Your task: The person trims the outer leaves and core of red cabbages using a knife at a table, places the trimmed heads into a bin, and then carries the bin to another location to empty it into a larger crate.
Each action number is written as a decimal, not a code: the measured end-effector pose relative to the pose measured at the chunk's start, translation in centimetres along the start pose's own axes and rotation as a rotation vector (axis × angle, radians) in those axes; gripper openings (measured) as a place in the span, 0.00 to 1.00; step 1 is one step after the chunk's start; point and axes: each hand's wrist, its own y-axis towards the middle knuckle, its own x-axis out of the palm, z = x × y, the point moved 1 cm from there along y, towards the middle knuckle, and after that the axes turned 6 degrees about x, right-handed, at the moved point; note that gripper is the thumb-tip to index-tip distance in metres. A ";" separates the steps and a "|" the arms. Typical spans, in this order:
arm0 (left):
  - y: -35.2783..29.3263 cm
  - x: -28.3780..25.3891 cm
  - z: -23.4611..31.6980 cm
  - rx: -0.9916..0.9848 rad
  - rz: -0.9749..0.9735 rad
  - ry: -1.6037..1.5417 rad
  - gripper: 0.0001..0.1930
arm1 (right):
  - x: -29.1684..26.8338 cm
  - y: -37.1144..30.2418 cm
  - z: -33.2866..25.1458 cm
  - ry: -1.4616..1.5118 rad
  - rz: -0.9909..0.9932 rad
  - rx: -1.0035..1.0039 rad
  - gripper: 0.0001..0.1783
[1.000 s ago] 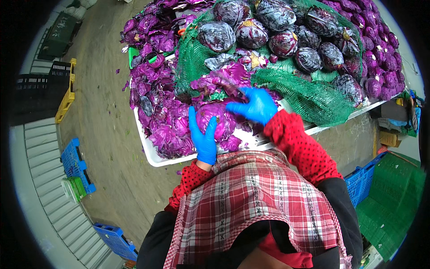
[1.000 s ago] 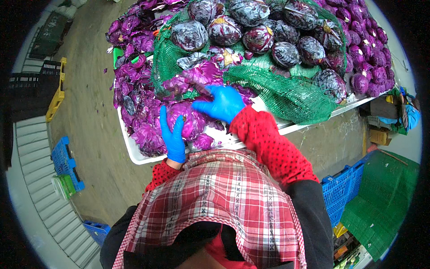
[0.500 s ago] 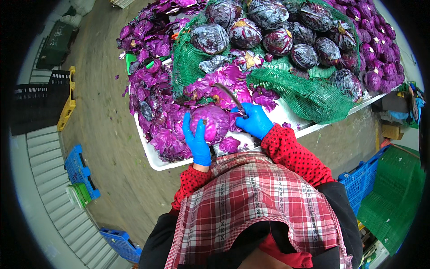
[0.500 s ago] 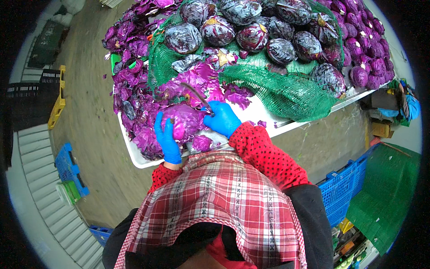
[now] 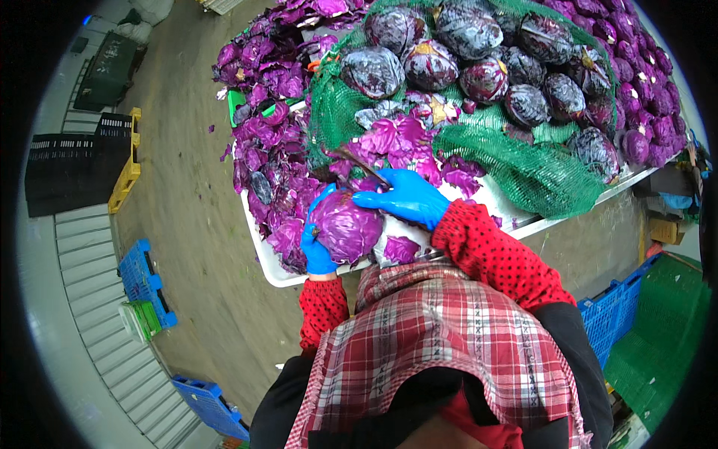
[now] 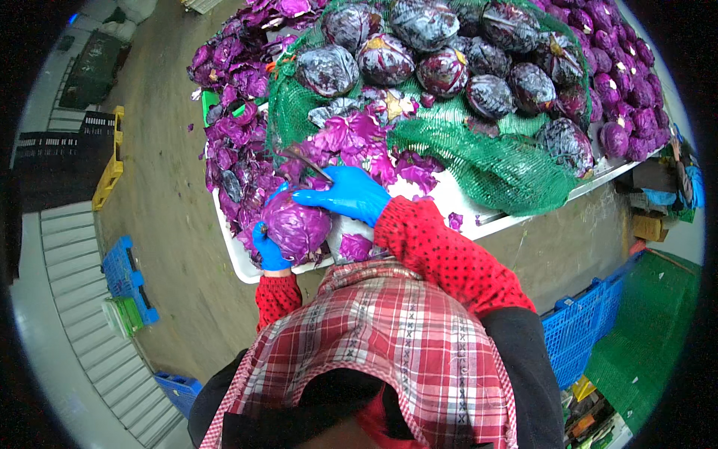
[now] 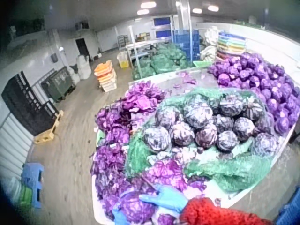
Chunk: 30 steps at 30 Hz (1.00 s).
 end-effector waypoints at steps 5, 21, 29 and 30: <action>2.1 3.5 2.4 0.061 -0.195 0.426 0.50 | 1.5 3.2 1.3 0.388 0.051 0.044 0.18; 2.2 5.7 4.8 0.100 0.469 -0.027 0.28 | 3.6 -1.2 1.9 0.174 0.258 -0.182 0.40; -0.7 6.6 1.7 -0.015 0.456 0.104 0.25 | 3.2 -0.7 3.4 0.027 0.286 -0.460 0.30; -0.6 6.3 1.4 -0.040 0.441 0.102 0.25 | 3.2 -0.6 4.0 0.044 0.296 -0.443 0.27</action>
